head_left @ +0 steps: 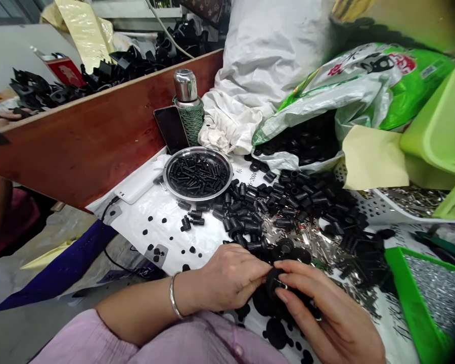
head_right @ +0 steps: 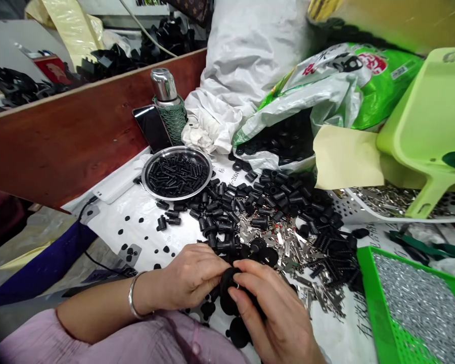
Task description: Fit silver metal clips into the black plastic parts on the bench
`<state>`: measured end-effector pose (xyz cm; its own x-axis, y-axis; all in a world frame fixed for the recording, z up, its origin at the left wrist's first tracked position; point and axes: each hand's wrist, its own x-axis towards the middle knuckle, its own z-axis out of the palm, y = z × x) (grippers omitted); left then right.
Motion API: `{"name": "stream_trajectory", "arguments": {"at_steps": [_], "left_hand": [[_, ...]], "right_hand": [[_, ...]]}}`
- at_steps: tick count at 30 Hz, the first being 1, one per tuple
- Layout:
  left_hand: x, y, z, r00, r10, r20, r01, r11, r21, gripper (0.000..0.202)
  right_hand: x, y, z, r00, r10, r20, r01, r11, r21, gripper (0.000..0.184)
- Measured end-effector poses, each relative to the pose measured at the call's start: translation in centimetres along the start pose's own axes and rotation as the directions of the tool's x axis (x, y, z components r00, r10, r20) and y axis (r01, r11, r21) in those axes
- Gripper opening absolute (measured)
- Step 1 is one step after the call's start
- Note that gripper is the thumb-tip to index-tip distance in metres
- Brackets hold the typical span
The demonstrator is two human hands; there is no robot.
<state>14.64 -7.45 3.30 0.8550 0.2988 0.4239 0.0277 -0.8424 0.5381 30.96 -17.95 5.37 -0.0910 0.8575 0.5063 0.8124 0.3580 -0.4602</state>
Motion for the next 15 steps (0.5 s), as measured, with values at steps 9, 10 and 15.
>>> {"name": "stream_trajectory", "arguments": {"at_steps": [9,10,15], "left_hand": [[-0.9,-1.0,-2.4,0.985,-0.100,-0.138,0.100,0.995,-0.006,0.019],[-1.4,-1.7,-3.0,0.969,-0.155,-0.195,0.167,0.985,0.047,0.018],[-5.2,-4.9,-5.7,0.891,-0.341,-0.300,0.442,0.801,0.402,0.019]], "right_hand": [[-1.1,1.1,-0.3,0.989,0.146,-0.030,-0.142,0.986,0.092,0.012],[-1.3,1.4,-0.4,0.980,0.193,-0.052,-0.186,0.975,0.121,0.012],[-2.4,2.3,-0.9,0.938,0.322,-0.130,-0.281,0.923,0.261,0.016]]}}
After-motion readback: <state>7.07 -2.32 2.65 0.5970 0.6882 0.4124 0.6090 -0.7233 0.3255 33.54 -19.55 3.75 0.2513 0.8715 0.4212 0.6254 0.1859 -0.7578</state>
